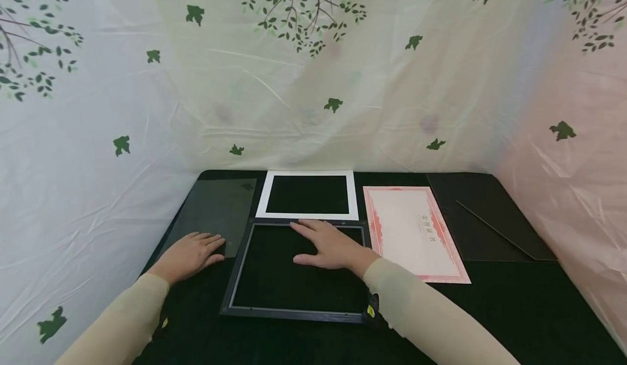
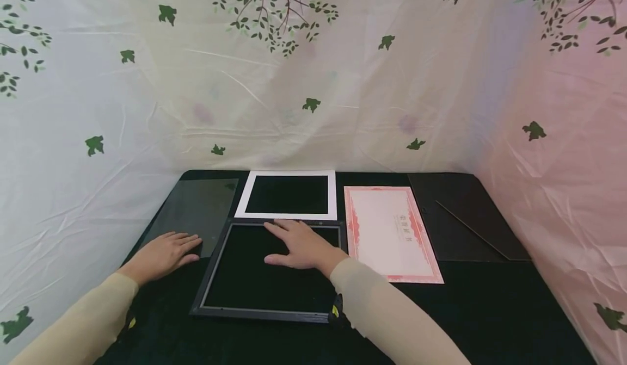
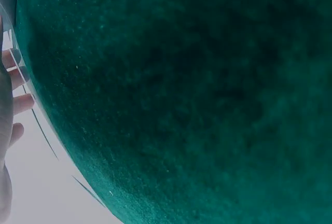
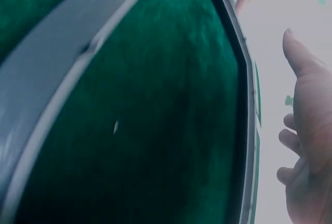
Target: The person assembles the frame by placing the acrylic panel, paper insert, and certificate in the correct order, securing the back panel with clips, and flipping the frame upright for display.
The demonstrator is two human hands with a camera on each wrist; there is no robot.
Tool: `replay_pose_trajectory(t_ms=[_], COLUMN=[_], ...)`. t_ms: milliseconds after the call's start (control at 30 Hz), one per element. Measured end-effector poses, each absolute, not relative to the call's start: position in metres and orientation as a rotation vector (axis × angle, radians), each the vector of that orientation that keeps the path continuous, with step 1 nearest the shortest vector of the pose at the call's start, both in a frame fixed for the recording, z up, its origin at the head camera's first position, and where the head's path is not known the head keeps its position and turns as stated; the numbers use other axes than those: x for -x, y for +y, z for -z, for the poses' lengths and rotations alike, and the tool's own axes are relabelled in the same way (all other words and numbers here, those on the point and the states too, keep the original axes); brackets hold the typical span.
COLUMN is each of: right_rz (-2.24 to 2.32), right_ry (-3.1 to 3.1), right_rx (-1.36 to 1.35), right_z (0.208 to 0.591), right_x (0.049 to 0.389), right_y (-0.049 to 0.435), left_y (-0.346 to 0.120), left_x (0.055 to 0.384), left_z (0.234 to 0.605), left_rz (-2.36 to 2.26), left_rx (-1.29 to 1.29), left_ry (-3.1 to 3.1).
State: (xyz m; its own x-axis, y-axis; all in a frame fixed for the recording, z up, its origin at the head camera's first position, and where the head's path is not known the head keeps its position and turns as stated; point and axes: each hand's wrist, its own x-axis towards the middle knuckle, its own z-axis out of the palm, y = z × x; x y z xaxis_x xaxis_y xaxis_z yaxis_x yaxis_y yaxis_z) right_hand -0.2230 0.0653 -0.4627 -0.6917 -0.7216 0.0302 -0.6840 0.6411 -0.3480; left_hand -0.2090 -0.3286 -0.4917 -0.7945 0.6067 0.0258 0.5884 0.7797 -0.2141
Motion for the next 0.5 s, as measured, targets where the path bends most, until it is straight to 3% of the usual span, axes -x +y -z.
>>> replay_pose_trajectory(t_ms=[500], right_rz=[0.621], right_ry=[2.540], right_rx=[1.232], right_z=[0.473], right_x=[0.217], right_y=[-0.013], left_y=[-0.320], left_x=[0.203], left_z=[0.486], left_rz=[-0.200], left_rx=[0.970], left_ry=[-2.644])
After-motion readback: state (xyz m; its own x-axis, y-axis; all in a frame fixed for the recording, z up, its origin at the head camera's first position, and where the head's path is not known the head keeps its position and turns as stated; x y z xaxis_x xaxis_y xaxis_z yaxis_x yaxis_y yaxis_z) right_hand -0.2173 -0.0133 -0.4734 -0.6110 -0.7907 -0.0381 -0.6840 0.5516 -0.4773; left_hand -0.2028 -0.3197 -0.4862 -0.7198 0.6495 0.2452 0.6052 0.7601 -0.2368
